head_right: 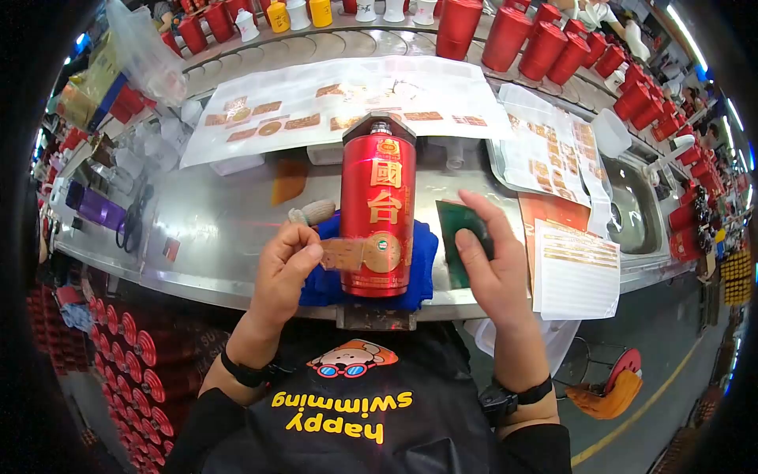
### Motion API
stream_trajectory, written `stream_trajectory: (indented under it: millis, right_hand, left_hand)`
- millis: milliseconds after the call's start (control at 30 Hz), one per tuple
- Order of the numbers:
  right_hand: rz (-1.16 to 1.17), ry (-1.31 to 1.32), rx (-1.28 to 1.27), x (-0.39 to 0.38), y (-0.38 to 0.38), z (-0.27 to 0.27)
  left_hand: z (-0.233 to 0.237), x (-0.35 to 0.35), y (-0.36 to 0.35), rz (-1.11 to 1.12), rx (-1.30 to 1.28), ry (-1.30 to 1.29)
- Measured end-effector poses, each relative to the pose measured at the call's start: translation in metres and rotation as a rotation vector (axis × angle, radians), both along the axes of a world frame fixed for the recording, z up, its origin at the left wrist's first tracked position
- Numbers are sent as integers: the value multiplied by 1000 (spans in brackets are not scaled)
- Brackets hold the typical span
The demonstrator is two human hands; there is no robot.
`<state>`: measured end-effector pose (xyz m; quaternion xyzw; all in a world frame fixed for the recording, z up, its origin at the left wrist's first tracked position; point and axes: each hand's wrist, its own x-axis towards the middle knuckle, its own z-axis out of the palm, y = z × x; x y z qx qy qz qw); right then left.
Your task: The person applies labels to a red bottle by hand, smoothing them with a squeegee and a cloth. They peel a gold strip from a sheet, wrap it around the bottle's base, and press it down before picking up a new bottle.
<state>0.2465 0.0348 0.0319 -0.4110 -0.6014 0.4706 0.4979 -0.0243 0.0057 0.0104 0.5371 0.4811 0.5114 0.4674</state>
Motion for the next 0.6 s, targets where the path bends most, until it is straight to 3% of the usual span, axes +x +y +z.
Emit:
stream_trajectory:
  millis: [167,300,600]
  right_hand:
    - [50,-319,176,-13,4,4]
    - [45,-437,77,-25,4,-3]
    - [196,-394,-21,-26,13,-9]
  left_hand:
    - [-10,-6,3,38,-15,-40]
    - [-20,-5,7,61,-33,-29]
    - [-20,-13,4,-27,-104,-165]
